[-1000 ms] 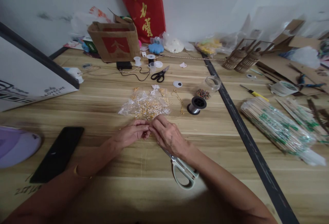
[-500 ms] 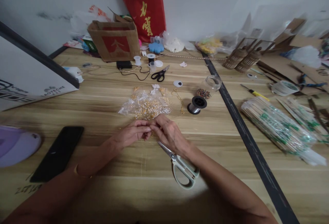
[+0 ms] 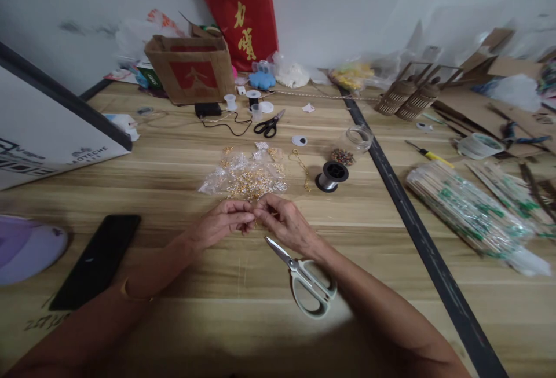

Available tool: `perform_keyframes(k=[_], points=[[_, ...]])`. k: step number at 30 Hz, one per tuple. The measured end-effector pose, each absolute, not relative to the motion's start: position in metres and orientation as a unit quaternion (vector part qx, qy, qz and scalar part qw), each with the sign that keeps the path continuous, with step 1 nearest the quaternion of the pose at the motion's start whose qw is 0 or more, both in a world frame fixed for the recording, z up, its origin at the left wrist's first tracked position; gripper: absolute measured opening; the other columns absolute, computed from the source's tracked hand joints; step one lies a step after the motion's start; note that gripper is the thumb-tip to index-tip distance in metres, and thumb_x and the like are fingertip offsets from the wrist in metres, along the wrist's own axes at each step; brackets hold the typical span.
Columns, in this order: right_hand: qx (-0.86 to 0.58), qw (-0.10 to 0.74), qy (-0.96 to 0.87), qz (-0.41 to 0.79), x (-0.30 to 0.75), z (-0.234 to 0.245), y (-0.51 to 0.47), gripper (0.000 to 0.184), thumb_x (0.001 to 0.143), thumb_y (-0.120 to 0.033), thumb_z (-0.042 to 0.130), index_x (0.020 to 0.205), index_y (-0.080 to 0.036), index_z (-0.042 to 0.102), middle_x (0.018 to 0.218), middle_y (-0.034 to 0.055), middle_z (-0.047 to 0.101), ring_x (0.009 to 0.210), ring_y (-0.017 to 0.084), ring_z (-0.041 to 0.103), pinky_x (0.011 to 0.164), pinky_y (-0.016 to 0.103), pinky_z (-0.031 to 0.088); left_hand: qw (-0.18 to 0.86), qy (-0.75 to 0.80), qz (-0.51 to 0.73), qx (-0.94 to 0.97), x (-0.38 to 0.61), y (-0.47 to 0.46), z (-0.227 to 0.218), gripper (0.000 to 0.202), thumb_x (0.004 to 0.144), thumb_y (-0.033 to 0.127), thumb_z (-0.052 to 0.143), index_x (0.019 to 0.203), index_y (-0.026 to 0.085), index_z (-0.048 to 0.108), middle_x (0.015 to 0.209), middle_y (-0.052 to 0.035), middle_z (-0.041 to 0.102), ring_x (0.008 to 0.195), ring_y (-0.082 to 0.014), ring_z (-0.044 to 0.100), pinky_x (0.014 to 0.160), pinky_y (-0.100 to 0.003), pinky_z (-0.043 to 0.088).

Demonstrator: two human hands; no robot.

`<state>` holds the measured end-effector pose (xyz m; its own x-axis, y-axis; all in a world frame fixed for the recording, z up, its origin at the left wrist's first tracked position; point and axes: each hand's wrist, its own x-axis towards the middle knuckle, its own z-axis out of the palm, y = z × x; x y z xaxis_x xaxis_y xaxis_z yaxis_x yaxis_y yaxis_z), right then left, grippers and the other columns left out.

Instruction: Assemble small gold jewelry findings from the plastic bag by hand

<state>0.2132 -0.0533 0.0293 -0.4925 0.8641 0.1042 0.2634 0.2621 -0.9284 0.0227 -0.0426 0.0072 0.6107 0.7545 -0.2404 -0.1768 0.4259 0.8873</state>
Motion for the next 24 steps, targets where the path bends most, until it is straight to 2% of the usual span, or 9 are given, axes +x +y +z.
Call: perform_keyframes(k=[11,24], points=[[-0.386,0.316,-0.716,0.488,0.212,0.029,-0.053,0.027,0.091,-0.040,0.049,0.081,-0.015,0.051,0.063,-0.0027,0.047,0.056,0.009,0.042,0.051,0.022,0.032,0.708,0.342,0.300,0.540,0.022,-0.043,0.011,0.017,0.077,0.030,0.065,0.079,0.013,0.064,0.070,-0.0009,0.062,0.062,-0.0085,0.054,0.063,-0.022,0.044],[-0.400,0.331,-0.650,0.555,0.210,0.034,-0.052,0.033,0.087,-0.047,0.054,0.078,-0.015,0.051,0.062,-0.0028,0.048,0.052,0.008,0.045,0.049,0.021,0.038,0.642,0.405,0.315,0.570,0.026,-0.041,0.021,0.017,0.068,0.025,0.070,0.074,0.011,0.063,0.061,0.0018,0.057,0.055,-0.0074,0.051,0.054,-0.019,0.041]])
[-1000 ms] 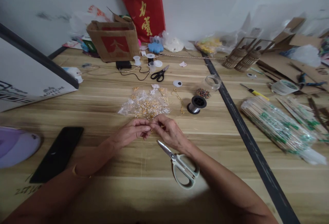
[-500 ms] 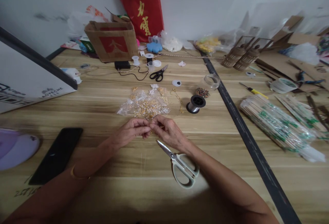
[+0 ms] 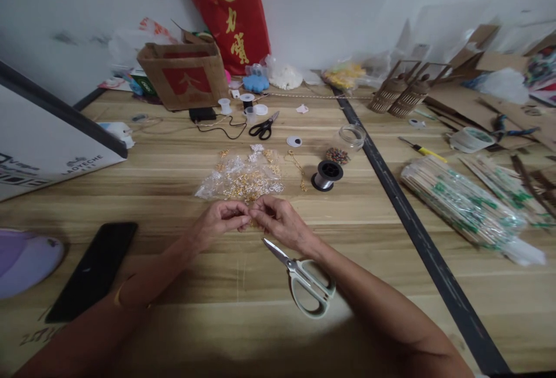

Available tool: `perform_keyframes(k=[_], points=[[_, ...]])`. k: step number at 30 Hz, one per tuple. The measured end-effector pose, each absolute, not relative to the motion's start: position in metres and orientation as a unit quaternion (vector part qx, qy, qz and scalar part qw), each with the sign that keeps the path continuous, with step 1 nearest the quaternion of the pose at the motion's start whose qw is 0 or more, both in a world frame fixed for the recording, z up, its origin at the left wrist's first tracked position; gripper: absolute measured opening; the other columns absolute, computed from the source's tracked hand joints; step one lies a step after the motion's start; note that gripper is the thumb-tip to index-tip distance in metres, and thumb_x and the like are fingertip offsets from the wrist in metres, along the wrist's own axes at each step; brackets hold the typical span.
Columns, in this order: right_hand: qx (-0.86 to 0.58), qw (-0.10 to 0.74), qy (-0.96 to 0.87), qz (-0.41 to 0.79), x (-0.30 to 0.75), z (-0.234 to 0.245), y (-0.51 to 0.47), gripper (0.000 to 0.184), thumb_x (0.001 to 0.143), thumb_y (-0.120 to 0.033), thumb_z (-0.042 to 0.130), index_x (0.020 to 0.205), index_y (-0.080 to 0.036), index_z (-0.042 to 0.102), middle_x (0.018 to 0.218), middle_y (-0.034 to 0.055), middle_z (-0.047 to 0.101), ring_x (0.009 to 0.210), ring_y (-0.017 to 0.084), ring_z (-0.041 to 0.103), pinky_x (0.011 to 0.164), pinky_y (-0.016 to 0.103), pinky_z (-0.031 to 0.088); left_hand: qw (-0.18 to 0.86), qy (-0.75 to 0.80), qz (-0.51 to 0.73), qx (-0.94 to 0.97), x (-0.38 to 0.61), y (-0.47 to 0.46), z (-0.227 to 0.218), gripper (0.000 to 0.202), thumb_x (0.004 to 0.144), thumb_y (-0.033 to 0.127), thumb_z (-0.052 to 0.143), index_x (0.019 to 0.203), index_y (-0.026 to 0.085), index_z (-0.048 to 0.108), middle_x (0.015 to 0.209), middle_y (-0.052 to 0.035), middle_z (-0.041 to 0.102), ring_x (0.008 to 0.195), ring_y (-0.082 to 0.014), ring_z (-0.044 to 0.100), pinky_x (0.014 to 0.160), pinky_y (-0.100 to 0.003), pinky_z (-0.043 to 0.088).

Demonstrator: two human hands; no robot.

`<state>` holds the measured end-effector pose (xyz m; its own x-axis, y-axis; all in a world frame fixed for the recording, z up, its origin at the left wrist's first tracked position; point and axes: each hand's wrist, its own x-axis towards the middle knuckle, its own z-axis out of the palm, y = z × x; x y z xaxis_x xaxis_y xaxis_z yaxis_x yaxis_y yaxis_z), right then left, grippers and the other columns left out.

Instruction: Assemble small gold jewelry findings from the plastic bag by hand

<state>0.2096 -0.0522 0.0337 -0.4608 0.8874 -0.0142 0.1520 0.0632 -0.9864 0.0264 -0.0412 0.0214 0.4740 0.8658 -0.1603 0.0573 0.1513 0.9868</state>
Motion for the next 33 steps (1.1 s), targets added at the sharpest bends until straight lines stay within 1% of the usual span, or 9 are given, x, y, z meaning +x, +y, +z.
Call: perform_keyframes(k=[8,17,21,25,33], points=[[-0.383,0.333,-0.645,0.572,0.212,0.031,-0.051,0.027,0.088,-0.042,0.053,0.080,-0.016,0.051,0.064,-0.0029,0.048,0.054,0.008,0.045,0.049,0.020,0.040,0.637,0.415,0.326,0.562,0.027,-0.041,0.024,0.016,0.065,0.024,0.071,0.071,0.011,0.064,0.059,0.0013,0.058,0.054,-0.0080,0.053,0.054,-0.020,0.043],[-0.390,0.331,-0.672,0.536,0.211,0.032,-0.052,0.023,0.089,-0.037,0.052,0.083,-0.015,0.053,0.064,-0.0030,0.048,0.053,0.008,0.044,0.048,0.019,0.036,0.630,0.432,0.343,0.547,0.028,-0.041,0.029,0.017,0.065,0.025,0.073,0.069,0.011,0.064,0.057,0.0005,0.059,0.053,-0.0081,0.052,0.053,-0.020,0.043],[-0.391,0.341,-0.635,0.572,0.209,0.035,-0.053,0.022,0.085,-0.036,0.058,0.089,-0.015,0.052,0.069,-0.0018,0.052,0.056,0.008,0.048,0.048,0.019,0.040,0.601,0.441,0.360,0.561,0.028,-0.042,0.029,0.014,0.068,0.024,0.070,0.071,0.011,0.066,0.058,0.0005,0.060,0.054,-0.0078,0.051,0.054,-0.019,0.042],[-0.386,0.354,-0.587,0.617,0.204,0.035,-0.055,0.029,0.079,-0.038,0.065,0.092,-0.017,0.050,0.071,-0.0013,0.057,0.058,0.009,0.055,0.049,0.020,0.044,0.576,0.443,0.378,0.574,0.027,-0.043,0.025,0.014,0.069,0.025,0.069,0.073,0.012,0.067,0.057,0.0011,0.059,0.054,-0.0081,0.051,0.053,-0.019,0.041],[-0.350,0.388,-0.537,0.662,0.201,0.026,-0.053,0.032,0.076,-0.038,0.068,0.091,-0.017,0.050,0.071,-0.0018,0.057,0.056,0.009,0.057,0.046,0.019,0.046,0.544,0.452,0.396,0.586,0.031,-0.046,0.025,0.012,0.069,0.024,0.069,0.070,0.013,0.067,0.063,-0.0010,0.064,0.057,-0.0100,0.054,0.056,-0.020,0.042]])
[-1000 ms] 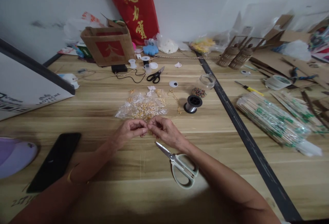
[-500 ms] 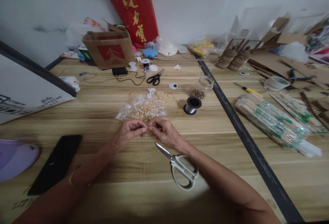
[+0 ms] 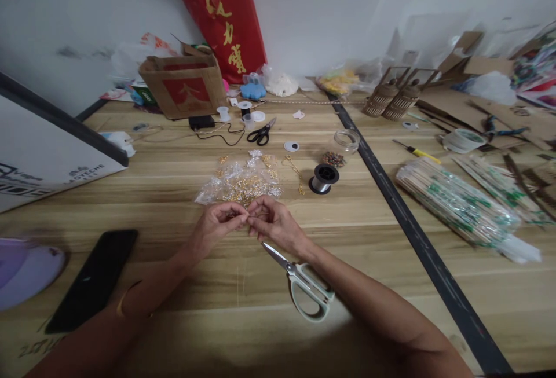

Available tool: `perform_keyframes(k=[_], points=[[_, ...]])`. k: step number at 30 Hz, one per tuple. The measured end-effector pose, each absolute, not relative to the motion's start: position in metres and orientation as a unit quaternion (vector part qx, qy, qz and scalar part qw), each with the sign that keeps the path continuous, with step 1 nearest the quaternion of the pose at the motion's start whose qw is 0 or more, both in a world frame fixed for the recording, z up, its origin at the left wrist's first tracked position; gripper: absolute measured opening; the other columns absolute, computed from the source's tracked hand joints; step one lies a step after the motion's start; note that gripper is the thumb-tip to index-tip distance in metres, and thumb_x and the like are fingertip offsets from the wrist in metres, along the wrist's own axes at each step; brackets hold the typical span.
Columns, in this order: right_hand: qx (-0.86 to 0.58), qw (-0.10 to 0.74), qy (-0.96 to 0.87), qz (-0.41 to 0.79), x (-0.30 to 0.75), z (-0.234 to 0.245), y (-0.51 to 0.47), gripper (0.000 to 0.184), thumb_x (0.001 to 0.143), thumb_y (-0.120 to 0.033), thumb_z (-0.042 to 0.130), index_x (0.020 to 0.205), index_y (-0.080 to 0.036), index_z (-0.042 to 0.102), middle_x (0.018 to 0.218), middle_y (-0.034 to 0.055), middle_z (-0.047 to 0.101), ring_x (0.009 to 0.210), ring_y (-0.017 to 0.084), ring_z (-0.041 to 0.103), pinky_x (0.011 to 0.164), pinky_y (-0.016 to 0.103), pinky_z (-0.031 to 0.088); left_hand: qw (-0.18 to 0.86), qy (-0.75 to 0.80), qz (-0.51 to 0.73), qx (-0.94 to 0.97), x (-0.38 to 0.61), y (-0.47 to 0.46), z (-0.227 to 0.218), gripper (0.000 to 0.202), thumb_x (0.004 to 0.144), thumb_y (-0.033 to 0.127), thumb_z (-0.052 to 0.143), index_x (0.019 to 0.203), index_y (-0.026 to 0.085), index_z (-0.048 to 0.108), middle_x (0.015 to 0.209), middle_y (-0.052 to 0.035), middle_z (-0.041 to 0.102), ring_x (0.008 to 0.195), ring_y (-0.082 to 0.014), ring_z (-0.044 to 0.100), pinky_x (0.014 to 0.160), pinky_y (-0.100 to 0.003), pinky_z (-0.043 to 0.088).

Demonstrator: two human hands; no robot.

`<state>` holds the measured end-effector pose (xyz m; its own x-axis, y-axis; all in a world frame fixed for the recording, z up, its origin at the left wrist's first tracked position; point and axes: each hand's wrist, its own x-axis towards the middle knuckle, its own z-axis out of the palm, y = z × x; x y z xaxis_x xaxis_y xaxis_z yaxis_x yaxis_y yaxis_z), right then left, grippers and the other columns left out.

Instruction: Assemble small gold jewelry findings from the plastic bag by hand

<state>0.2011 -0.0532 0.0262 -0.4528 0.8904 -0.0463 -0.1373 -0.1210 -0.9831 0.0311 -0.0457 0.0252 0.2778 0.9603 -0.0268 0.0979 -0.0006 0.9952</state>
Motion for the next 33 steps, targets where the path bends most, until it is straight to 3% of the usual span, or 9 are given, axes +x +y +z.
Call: perform_keyframes(k=[8,19,33], points=[[-0.357,0.376,-0.523,0.676,0.200,0.027,-0.055,0.032,0.075,-0.034,0.070,0.093,-0.017,0.049,0.080,-0.0001,0.058,0.061,0.010,0.061,0.048,0.019,0.047,0.535,0.466,0.394,0.585,0.032,-0.047,0.022,0.012,0.069,0.024,0.069,0.072,0.013,0.067,0.069,-0.0030,0.067,0.061,-0.0119,0.058,0.058,-0.021,0.045],[-0.355,0.374,-0.527,0.676,0.200,0.021,-0.053,0.027,0.080,-0.035,0.066,0.092,-0.016,0.051,0.072,-0.0005,0.059,0.062,0.010,0.062,0.051,0.019,0.049,0.484,0.454,0.389,0.638,0.031,-0.047,0.016,0.009,0.073,0.020,0.063,0.074,0.012,0.066,0.067,-0.0028,0.066,0.059,-0.0110,0.058,0.054,-0.019,0.044],[-0.347,0.377,-0.486,0.708,0.201,0.006,-0.046,0.031,0.074,-0.042,0.071,0.079,-0.014,0.060,0.063,-0.0006,0.061,0.053,0.010,0.060,0.046,0.019,0.047,0.071,0.357,0.443,0.819,0.032,-0.052,0.006,0.011,0.079,0.009,0.057,0.083,0.014,0.065,0.074,-0.0053,0.065,0.068,-0.0126,0.060,0.063,-0.023,0.049]])
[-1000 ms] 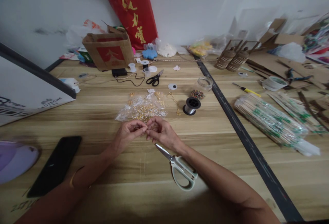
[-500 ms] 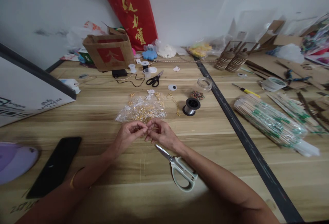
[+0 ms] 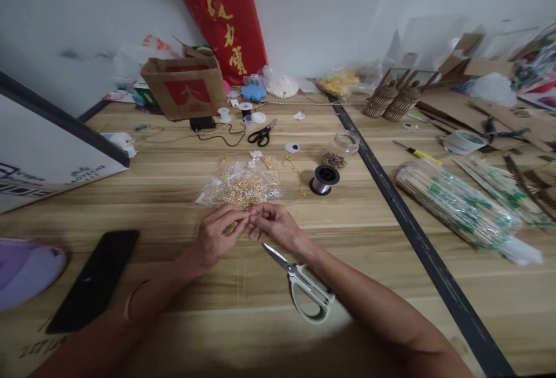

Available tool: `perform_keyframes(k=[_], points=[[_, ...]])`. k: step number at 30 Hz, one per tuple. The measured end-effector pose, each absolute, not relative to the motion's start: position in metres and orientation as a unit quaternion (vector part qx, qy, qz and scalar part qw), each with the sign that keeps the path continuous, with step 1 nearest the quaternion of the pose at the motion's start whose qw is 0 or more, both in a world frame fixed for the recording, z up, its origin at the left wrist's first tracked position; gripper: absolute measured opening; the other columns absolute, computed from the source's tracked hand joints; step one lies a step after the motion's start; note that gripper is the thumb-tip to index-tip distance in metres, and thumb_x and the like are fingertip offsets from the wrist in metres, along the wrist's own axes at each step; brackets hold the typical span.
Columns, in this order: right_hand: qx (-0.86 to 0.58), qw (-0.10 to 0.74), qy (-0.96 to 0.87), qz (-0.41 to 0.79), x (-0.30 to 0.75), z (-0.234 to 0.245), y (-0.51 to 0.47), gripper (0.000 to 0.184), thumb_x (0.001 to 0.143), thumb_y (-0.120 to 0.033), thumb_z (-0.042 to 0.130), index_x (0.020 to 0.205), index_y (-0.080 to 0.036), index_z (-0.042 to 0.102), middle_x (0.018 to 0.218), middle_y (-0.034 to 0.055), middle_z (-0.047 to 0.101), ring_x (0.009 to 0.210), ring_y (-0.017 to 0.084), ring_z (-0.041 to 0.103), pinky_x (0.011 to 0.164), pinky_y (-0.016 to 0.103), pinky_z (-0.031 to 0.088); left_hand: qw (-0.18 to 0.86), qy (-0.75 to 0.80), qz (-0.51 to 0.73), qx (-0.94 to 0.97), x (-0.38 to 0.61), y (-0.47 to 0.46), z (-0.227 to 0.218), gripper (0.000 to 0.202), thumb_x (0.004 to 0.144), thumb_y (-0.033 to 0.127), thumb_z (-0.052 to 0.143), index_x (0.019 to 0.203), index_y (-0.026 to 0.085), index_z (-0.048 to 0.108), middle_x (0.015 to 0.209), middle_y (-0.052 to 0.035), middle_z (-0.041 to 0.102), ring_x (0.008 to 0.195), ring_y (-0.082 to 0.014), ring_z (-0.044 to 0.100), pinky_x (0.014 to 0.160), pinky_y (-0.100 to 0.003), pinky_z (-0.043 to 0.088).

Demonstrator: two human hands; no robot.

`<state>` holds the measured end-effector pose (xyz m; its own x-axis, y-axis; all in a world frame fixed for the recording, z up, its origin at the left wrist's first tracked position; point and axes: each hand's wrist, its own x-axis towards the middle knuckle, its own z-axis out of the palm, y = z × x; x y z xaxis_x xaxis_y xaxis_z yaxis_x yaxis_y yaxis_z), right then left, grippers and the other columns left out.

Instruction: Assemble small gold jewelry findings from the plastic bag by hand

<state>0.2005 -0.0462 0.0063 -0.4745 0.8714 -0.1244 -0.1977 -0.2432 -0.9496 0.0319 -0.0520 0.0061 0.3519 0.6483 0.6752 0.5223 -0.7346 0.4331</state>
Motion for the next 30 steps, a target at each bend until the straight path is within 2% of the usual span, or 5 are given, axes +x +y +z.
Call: perform_keyframes(k=[7,11,14,22,30], points=[[-0.348,0.405,-0.491,0.688,0.2002,0.0059,-0.0473,0.029,0.074,-0.042,0.070,0.079,-0.015,0.061,0.065,-0.0002,0.062,0.052,0.009,0.059,0.047,0.019,0.047,0.043,0.360,0.441,0.821,0.0308,-0.0528,0.0035,0.009,0.079,0.008,0.058,0.081,0.014,0.065,0.073,-0.0053,0.065,0.067,-0.0122,0.060,0.063,-0.022,0.049],[-0.355,0.414,-0.512,0.663,0.1994,0.0060,-0.0495,0.027,0.076,-0.041,0.068,0.077,-0.015,0.061,0.059,-0.0012,0.060,0.049,0.009,0.056,0.048,0.020,0.045,0.073,0.365,0.449,0.812,0.0323,-0.0535,0.0042,0.010,0.079,0.009,0.057,0.081,0.014,0.065,0.072,-0.0050,0.066,0.067,-0.0124,0.061,0.064,-0.022,0.049],[-0.369,0.423,-0.530,0.636,0.1983,0.0063,-0.0524,0.026,0.078,-0.040,0.066,0.076,-0.015,0.060,0.054,-0.0024,0.057,0.047,0.008,0.051,0.049,0.020,0.041,0.137,0.388,0.460,0.787,0.0344,-0.0543,0.0059,0.009,0.079,0.011,0.057,0.076,0.015,0.065,0.070,-0.0042,0.066,0.066,-0.0125,0.061,0.063,-0.022,0.049],[-0.411,0.413,-0.618,0.527,0.1998,0.0052,-0.0561,0.018,0.081,-0.031,0.058,0.072,-0.015,0.055,0.056,-0.0043,0.047,0.052,0.008,0.040,0.049,0.021,0.031,0.399,0.489,0.432,0.644,0.0381,-0.0540,0.0100,0.006,0.074,0.018,0.061,0.071,0.014,0.065,0.067,-0.0026,0.065,0.059,-0.0117,0.059,0.057,-0.020,0.047],[-0.426,0.407,-0.627,0.509,0.2000,0.0040,-0.0554,0.019,0.081,-0.033,0.058,0.074,-0.015,0.056,0.057,-0.0040,0.047,0.052,0.008,0.040,0.050,0.020,0.031,0.490,0.473,0.430,0.593,0.0379,-0.0508,0.0066,0.007,0.071,0.020,0.062,0.071,0.014,0.061,0.064,-0.0003,0.060,0.058,-0.0099,0.055,0.056,-0.019,0.045]])
